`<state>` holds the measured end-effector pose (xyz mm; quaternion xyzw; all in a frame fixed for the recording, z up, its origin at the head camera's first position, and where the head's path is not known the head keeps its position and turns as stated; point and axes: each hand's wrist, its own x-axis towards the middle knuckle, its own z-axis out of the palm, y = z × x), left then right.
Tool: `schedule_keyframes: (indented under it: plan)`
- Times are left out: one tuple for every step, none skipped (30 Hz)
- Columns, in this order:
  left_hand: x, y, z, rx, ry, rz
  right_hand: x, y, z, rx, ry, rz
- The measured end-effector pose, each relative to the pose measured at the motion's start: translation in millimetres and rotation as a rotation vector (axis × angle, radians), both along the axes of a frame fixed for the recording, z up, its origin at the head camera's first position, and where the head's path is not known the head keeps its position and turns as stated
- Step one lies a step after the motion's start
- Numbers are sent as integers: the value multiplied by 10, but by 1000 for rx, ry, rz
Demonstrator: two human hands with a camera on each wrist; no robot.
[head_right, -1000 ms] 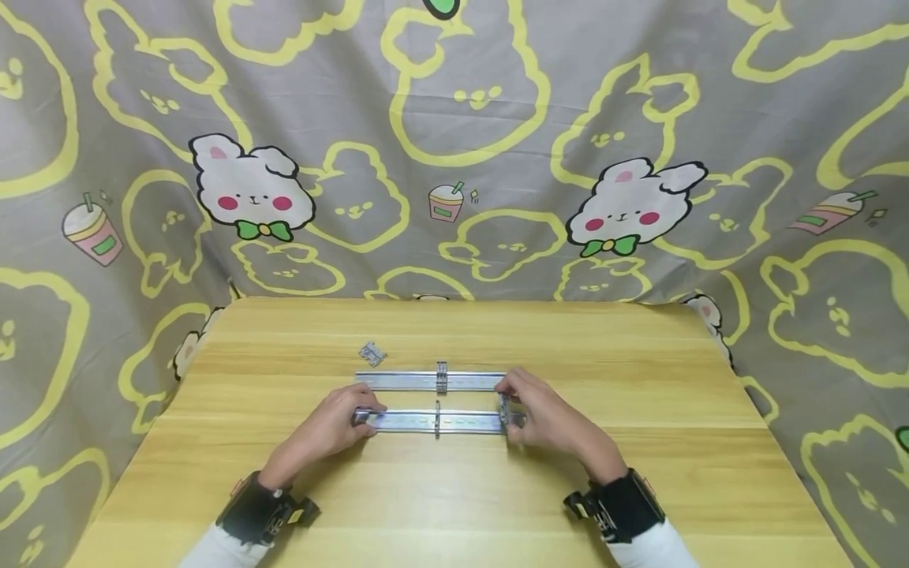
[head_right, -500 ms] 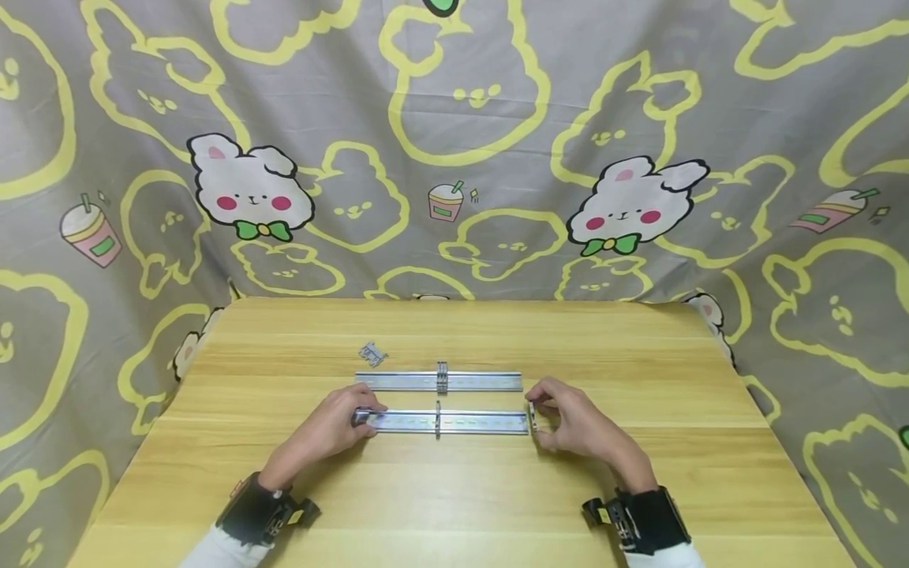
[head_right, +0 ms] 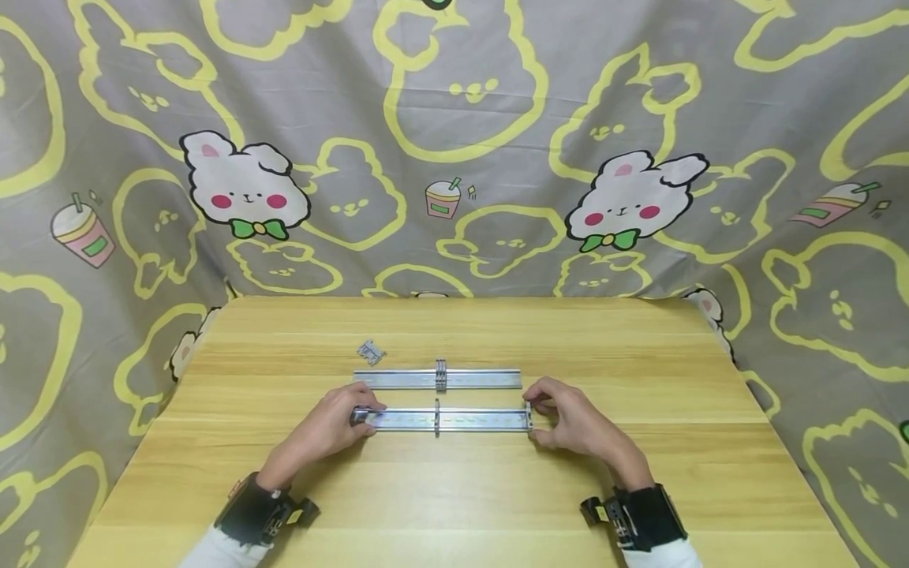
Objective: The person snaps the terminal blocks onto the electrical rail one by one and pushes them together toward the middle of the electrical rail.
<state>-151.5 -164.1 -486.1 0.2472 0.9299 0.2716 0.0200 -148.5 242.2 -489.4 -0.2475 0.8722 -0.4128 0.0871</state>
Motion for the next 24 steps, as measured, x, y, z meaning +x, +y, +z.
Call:
schedule_keyframes:
  plan:
    - [0,0,3,3,-1,0,-1,-6,-5,-3,-3,0]
    - [0,1,5,2,-3,0,-3,-13,-11,-7,-3,0]
    - [0,1,7,3,-4,-1,-5,-22,-17,-13,-2,1]
    - [0,1,10,1,-6,-1,-8,-33,-22,-19,-1,1]
    - [-1,1,10,-1,-6,-1,-11,-44,-29,-25,0,3]
    - [0,1,12,-2,-8,0,-14,-58,-35,-31,-1,5]
    - [-1,0,13,-4,-9,0,-16,-74,-39,-37,-4,9]
    - [0,0,15,-5,-12,1,-18,-93,-43,-43,-7,13]
    - [-1,0,16,-5,-14,1,-19,-113,-44,-46,-10,16]
    - [-1,0,17,-5,-17,1,-20,-134,-43,-45,-9,18]
    - [-1,-1,17,-6,-14,-1,-21,-156,-40,-42,-7,19]
    - [-1,-1,19,-6,-14,-1,-22,-181,-34,-37,-1,19]
    - [-3,-2,20,-6,-14,-1,-25,-206,-28,-26,11,19]
    - [-3,-3,21,-4,-16,0,-29,-231,-22,-14,23,19]
    - [-3,-4,20,-3,-15,0,-33,-257,-16,4,39,17]
    - [-4,-6,18,-3,-14,0,-39,-284,-13,22,56,16]
    - [-3,-6,18,-1,-14,1,-44,-312,-9,34,66,17]
    - [-1,-6,18,0,-17,3,-51,-341,-8,43,72,19]
    - [0,-6,17,0,-18,2,-57,-370,-8,50,78,22]
    - [1,-5,15,-1,-18,2,-60,-399,-8,51,76,26]
    - [2,-4,15,-2,-17,2,-64,-428,-11,50,72,30]
    - [2,-2,15,-4,-18,2,-68,-459,-12,47,68,34]
    - [2,0,14,-4,-19,2,-71,-490,-14,43,62,38]
    - [2,0,12,-4,-20,3,-74,-522,-16,43,63,40]
